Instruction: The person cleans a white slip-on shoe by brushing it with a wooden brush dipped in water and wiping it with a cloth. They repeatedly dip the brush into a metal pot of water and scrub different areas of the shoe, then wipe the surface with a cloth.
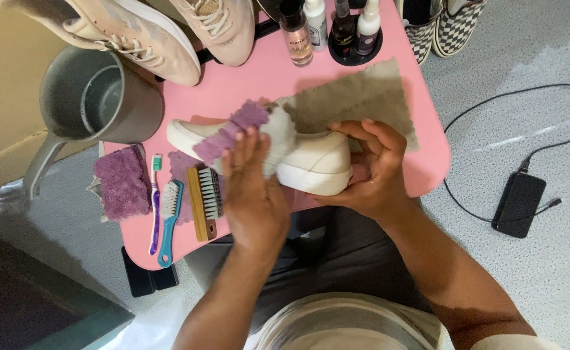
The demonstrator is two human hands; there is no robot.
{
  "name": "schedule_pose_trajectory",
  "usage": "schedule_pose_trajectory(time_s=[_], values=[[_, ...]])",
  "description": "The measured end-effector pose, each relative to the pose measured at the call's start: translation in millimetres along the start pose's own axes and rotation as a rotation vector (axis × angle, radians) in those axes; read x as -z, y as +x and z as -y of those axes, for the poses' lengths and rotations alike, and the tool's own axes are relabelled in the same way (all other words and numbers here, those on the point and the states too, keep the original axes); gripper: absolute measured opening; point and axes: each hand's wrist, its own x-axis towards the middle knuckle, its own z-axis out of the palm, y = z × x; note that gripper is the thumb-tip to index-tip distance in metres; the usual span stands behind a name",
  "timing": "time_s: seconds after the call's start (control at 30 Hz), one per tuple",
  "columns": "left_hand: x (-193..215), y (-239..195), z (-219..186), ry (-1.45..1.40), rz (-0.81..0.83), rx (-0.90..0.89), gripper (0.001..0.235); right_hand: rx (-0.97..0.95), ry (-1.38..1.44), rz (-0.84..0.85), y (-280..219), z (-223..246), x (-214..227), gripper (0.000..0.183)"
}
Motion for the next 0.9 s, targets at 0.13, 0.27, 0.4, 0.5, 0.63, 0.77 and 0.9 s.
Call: schedule_pose_trajectory(time_s=[0.13,0.27,0.4,0.5,0.63,0.77,0.9], values=[[-10.6,-6.5,-18.1,-0.090,0.019,0.037,0.031,-0.025,0.023,-0.028,-3.9,-3.3,0.9,0.125],[-10.5,-11.3,-36.1,-0.227,0.023,0.056,0.022,-0.066,0.024,-0.017,-6.3,-4.0,4.4,0.123],[-17.7,-32.6,-28.1,-1.080,0.110,0.353,0.031,-0.166,0.109,-0.039,-5.4,2.3,6.1,0.120],[43.8,-6.0,-16.7,-0.653,-0.007,0.500,0.027,-0.052,0.040,-0.033,-4.4,-0.5,1.9,0.125],[87.6,20.7,-7.2,-0.005,-0.158,0.671,0.023,-0.110,0.014,0.067,0.0,13.7,9.0,0.121],[49.5,9.1,22.5,0.312,0.075,0.256,0.045,-0.092,-0.001,0.087,0.5,16.1,6.0,0.116],[11.2,-1.8,3.2,0.203,0.127,0.012,0.052,-0.112,0.043,0.091,-3.1,15.4,7.9,0.113]])
